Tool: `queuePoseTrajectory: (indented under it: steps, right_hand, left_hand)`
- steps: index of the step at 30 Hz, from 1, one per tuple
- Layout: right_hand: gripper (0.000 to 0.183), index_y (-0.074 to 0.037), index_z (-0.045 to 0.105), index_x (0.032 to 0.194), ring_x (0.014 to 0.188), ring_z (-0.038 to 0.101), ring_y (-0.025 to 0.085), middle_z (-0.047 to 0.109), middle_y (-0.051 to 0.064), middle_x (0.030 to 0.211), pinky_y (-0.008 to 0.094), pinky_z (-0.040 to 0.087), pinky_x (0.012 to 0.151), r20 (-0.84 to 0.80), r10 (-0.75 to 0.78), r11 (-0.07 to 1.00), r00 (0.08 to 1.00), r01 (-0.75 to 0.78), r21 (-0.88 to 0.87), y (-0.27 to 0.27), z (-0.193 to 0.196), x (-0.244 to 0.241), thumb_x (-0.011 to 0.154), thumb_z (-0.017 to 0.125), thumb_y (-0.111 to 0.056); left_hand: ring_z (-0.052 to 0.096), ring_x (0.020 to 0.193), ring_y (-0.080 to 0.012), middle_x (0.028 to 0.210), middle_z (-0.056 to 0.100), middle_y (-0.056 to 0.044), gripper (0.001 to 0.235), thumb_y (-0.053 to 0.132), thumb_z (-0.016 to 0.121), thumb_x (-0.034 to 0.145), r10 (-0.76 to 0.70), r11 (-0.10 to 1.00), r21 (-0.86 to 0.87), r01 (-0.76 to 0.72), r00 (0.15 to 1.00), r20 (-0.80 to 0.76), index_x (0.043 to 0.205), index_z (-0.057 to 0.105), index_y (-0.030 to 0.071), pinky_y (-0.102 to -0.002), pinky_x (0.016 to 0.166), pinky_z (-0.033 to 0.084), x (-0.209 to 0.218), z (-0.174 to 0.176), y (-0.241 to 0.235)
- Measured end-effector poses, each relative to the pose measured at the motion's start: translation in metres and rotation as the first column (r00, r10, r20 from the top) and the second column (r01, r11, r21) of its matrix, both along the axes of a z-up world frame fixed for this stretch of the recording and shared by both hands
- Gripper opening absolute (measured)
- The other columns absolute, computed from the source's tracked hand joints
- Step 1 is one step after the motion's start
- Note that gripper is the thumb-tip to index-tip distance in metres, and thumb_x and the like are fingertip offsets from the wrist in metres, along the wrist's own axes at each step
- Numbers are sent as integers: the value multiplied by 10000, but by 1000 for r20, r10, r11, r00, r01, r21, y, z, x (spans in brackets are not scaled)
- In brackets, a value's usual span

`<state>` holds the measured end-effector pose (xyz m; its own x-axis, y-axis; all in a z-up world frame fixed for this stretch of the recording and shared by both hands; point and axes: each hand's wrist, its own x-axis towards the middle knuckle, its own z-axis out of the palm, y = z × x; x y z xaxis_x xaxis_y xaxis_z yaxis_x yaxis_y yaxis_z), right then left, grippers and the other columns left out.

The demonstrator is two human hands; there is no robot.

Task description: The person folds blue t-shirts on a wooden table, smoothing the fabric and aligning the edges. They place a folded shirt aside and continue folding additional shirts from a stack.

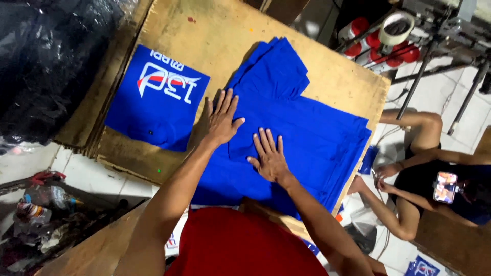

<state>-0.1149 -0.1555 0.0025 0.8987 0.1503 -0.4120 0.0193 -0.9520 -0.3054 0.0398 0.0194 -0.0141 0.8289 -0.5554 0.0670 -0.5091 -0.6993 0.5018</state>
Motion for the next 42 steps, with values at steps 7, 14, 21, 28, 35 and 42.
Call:
queuePoseTrajectory:
  steps: [7,14,21,28,35,42]
  right_hand:
    - [768,-229,256,1654,1576,150,315,172,124,1723,591,130,1229,460,-307,952,833,277,133,-63,-39,-57,1008,622,-426]
    - [658,-84,413,1598,1510,306,429,328,231,1660,683,259,1144,559,-304,925,771,378,-19,-159,-52,-89,1030,624,-340]
    - [382,-230,735,1220,1076,663,255,664,12,1168,427,515,937,571,-252,893,781,415,-172,-273,-106,-107,882,719,-406]
    - [159,-283,758,1012,944,687,229,677,-42,907,357,542,891,450,-541,814,711,576,68,-283,-110,-109,896,804,-380]
    - [428,-74,645,1345,1267,592,353,634,161,1304,516,438,1057,645,-420,827,638,562,-18,-222,-41,-116,983,743,-279]
    - [515,-64,539,1473,1382,443,364,501,163,1492,561,327,1103,490,-313,919,814,390,-61,-222,-46,-125,1060,532,-372]
  left_hand:
    - [698,1034,-330,1088,732,-125,348,172,822,870,489,790,-462,-403,869,78,1205,767,93,-400,912,542,-8,-13,110]
    - [753,840,-270,903,766,-67,175,52,800,838,513,647,-494,-580,811,-281,991,809,136,-289,665,597,-23,-11,73]
    - [749,1020,-236,1014,777,18,368,420,746,879,379,920,1,-393,887,-265,1231,662,356,-453,876,574,69,-45,-29]
    - [731,886,-170,754,694,110,229,209,701,879,438,883,-45,-467,855,-278,1071,708,333,-387,931,534,85,-21,-45]
    - [629,1038,-396,1189,631,-154,465,121,804,852,296,946,-218,-239,913,282,1279,625,74,-523,876,520,12,4,-59]
    - [379,1423,-449,1464,467,-242,663,325,784,854,-131,978,-143,151,981,145,1385,529,20,-660,1147,222,-134,15,-113]
